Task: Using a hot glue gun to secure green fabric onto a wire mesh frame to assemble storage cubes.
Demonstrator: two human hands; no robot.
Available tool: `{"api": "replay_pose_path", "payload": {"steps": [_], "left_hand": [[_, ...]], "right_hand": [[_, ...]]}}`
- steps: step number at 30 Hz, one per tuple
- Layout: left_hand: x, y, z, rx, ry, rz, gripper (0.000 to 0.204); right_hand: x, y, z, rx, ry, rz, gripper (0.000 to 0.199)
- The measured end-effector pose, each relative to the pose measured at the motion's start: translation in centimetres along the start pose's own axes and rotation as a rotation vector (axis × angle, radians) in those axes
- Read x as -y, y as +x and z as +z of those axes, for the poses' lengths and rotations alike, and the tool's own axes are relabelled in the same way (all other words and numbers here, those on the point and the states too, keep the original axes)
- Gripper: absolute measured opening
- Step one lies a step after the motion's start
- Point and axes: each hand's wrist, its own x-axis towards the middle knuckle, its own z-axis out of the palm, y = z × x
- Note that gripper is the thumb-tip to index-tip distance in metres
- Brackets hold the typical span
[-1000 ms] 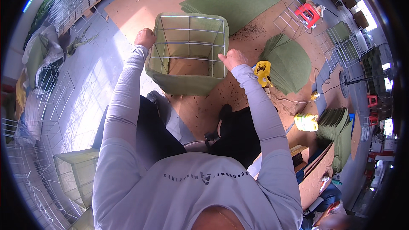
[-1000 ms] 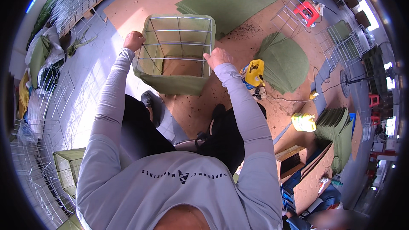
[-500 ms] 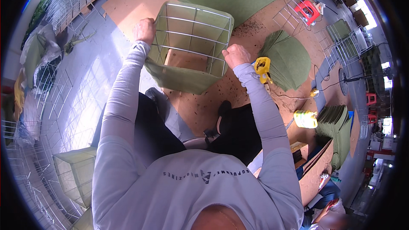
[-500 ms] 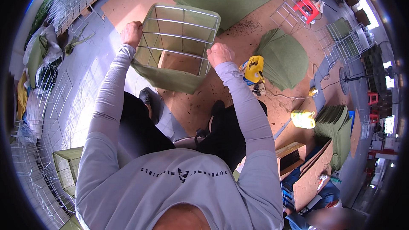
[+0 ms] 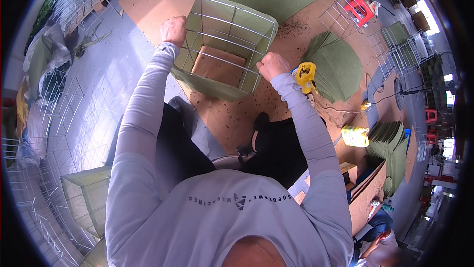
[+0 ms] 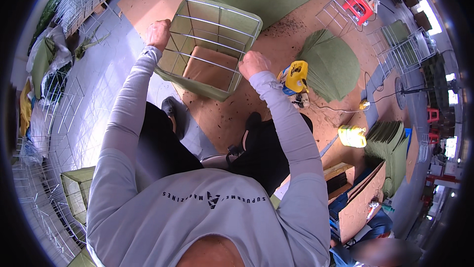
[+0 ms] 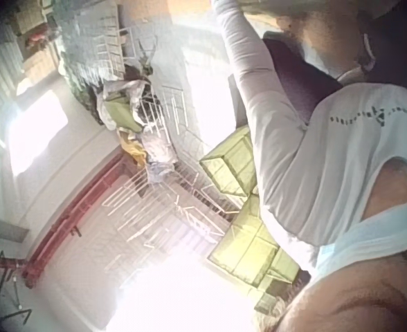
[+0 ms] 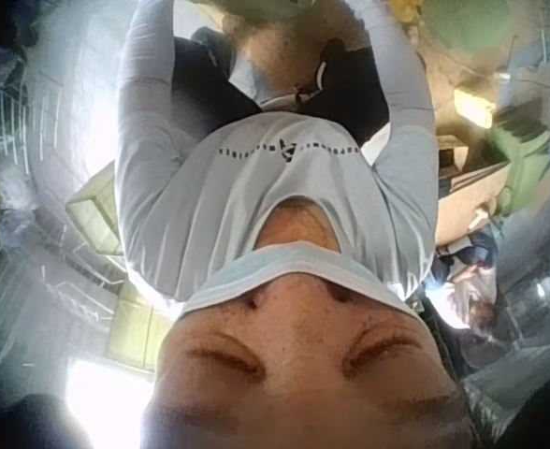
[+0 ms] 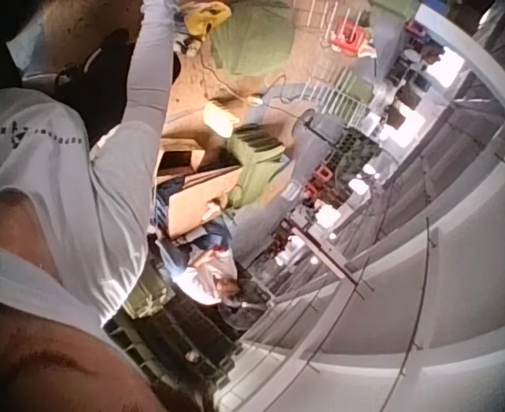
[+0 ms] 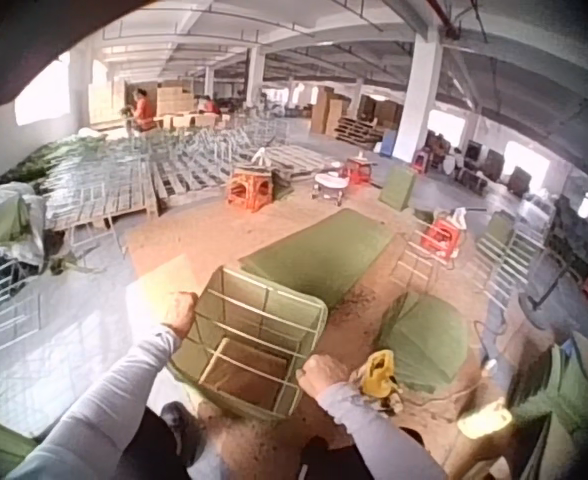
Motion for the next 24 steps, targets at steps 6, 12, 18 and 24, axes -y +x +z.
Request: {"api": "replay_pose_path", "payload": {"steps": [6, 12, 18, 24], "left_hand": [[1.6, 0.6, 2.2, 0.033, 0.002, -0.055, 0.011], [-6.1, -1.5, -2.4, 0.491, -0.402, 0.208, 0.032], [-10.9, -10.3, -3.6, 0.576, -0.385, 0.708, 0.045], [-11.9, -11.2, -1.8, 0.280, -0.488, 0.760, 0.013]], "right_hand": [[1.3, 2.1, 0.1, -0.008, 0.028, 0.038, 0.022], [0.8, 1.9, -0.1, 0.054, 0.009, 0.132, 0.025], [1.5, 1.7, 0.1, 0.113, 0.054, 0.168, 0.035], [1.7, 1.8, -0.6, 0.106, 0.070, 0.212, 0.043]]}}
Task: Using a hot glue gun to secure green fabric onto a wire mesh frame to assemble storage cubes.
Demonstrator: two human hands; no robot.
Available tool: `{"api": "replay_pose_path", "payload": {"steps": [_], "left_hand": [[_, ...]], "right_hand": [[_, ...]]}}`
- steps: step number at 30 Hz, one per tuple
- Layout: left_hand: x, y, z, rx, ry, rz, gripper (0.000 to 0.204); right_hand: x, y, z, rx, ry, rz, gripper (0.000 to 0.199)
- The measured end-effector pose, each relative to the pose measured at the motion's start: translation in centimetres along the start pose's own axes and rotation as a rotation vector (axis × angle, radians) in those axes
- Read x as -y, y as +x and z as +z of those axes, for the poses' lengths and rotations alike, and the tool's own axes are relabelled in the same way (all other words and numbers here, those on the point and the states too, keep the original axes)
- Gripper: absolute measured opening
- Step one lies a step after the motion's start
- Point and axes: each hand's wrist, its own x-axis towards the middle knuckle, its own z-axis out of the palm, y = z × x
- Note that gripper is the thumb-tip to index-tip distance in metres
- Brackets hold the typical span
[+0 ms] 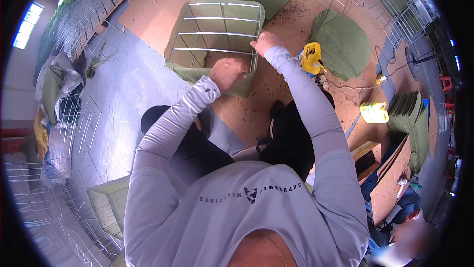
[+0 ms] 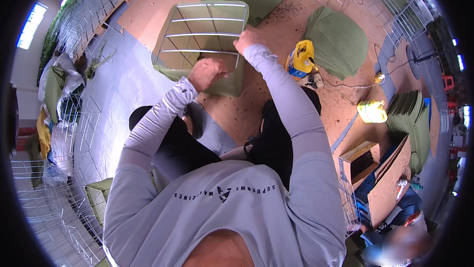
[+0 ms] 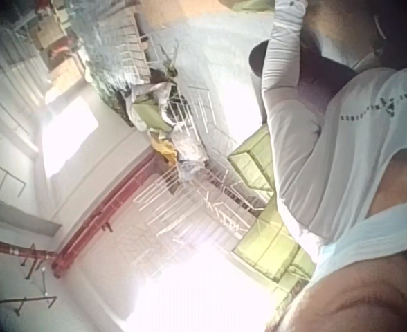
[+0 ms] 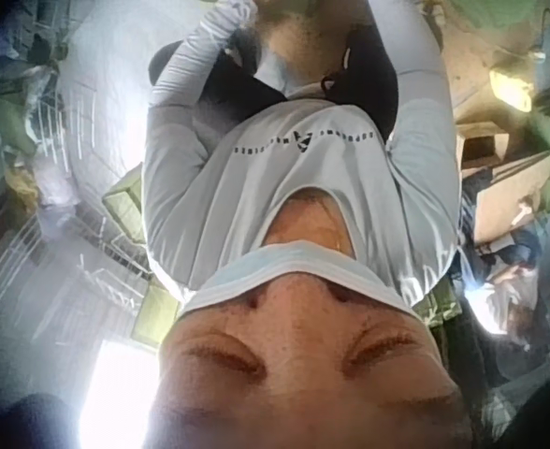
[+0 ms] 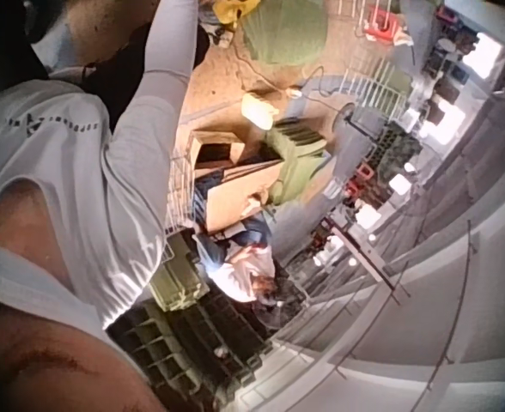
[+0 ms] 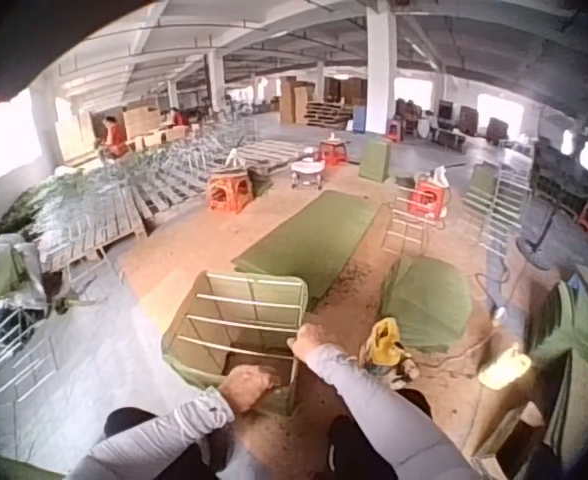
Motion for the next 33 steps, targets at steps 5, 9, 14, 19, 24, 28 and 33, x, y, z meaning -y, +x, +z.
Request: {"api": "replay_pose_path", "payload": {"steps": [5, 9, 14, 19, 24, 28, 33], "left_hand": [[0.5, -0.6, -0.9, -0.025, 0.037, -0.007, 0.012], [0.9, -1.0, -1.1, 0.014, 0.013, -0.018, 0.013], [1.4, -2.3, -0.4, -0.141, -0.014, 0.056, 0.012], [0.3, -2.0, -0.2, -0.143, 0.017, 0.035, 0.009], [0.7, -1.9, -0.2, -0.080, 0.023, 0.004, 0.012], [0.5, -2.2, -0.6, -0.047, -0.004, -0.029, 0.012], [1.0, -3.3, -0.9, -0.042, -0.046, -0.002, 0.008]], "right_hand": [[0.1, 0.6, 1.1, -0.008, 0.006, -0.010, 0.039], [-0.2, 0.7, 2.0, 0.014, 0.018, -0.006, 0.038], [2.9, -4.0, -1.7, -0.111, -0.115, -0.117, 0.037], [1.5, -6.5, -1.8, -0.050, -0.024, -0.879, 0.030], [-0.9, -5.8, -2.3, 0.126, -0.127, -1.020, 0.014], [-0.8, -5.3, -1.6, -0.010, -0.216, -1.116, 0.013], [0.0, -4.2, -0.4, -0.016, -0.115, -1.229, 0.009]]}}
